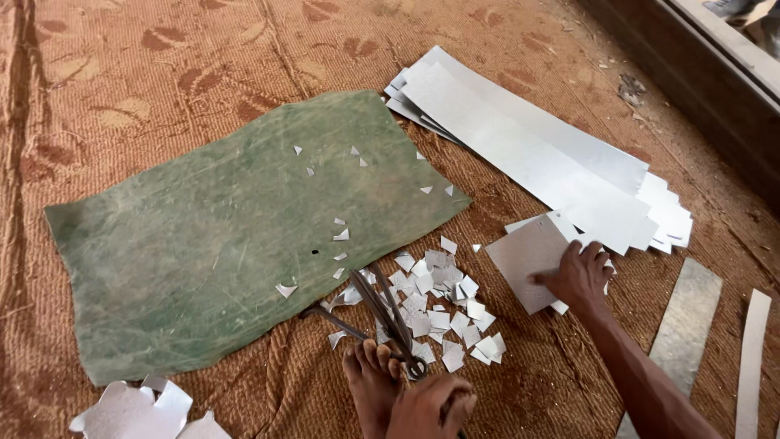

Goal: The person sits on the floor and uses large shears to cut small rectangular sheets of material into irregular shapes. The person handles the sheets one at a time, cutting them and placing the finished pieces into a nearby container.

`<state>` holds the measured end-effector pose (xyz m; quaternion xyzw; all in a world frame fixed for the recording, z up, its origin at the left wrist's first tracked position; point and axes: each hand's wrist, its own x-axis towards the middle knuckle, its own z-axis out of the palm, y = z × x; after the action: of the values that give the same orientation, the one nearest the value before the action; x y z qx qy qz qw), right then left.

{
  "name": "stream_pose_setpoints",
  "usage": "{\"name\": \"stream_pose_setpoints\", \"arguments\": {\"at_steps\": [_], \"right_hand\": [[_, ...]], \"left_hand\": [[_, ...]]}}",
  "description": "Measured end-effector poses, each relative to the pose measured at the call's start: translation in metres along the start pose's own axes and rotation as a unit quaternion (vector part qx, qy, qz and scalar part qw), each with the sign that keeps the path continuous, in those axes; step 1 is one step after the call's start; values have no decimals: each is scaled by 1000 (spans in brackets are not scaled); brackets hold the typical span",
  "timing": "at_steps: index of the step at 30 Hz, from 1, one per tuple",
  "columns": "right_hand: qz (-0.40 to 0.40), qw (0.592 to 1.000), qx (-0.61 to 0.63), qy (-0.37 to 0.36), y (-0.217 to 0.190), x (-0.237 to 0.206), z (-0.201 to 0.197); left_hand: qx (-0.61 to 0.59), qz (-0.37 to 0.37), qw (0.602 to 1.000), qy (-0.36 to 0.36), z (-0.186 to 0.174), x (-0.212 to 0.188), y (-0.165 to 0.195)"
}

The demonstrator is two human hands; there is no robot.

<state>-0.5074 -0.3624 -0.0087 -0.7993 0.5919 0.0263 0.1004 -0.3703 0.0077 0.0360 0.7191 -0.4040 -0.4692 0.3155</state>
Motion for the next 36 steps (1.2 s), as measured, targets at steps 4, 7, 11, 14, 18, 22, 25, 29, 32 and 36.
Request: {"name": "stream_pose_setpoints", "arguments": {"at_steps": [4, 7, 11, 14, 18, 22, 25, 29, 32, 36], "right_hand": [[-98, 993, 59, -29, -14, -29, -70], [-326, 934, -145, 1, -34, -68, -116], [-508, 842, -170, -70, -74, -125, -156], [-584, 802, -118, 29, -103, -148, -174], [-533, 800, 65, 269, -106, -179, -167], [-263, 934, 244, -5, -91, -209, -105], [-107, 897, 162, -397, -90, -223, -17], [-183, 936, 15, -301, -81, -238, 108], [-207, 952, 105, -200, -63, -234, 172], [-216, 945, 142, -201, -34, -215, 214]], "left_hand": [[45, 133, 988, 71, -32, 18, 44], [243, 310, 890, 230, -44, 36, 96], [257, 278, 909, 173, -69, 41, 146], [197, 64, 977, -56, -94, 29, 145], [-76, 63, 983, 156, -113, -13, 97], [-355, 67, 842, 401, -137, -54, 28], [-496, 79, 733, 459, -150, -69, -15], [-515, 128, 695, 485, -154, -55, -48], [-507, 141, 694, 492, -155, -29, -60], [-472, 202, 697, 500, -159, -4, -68]]}}
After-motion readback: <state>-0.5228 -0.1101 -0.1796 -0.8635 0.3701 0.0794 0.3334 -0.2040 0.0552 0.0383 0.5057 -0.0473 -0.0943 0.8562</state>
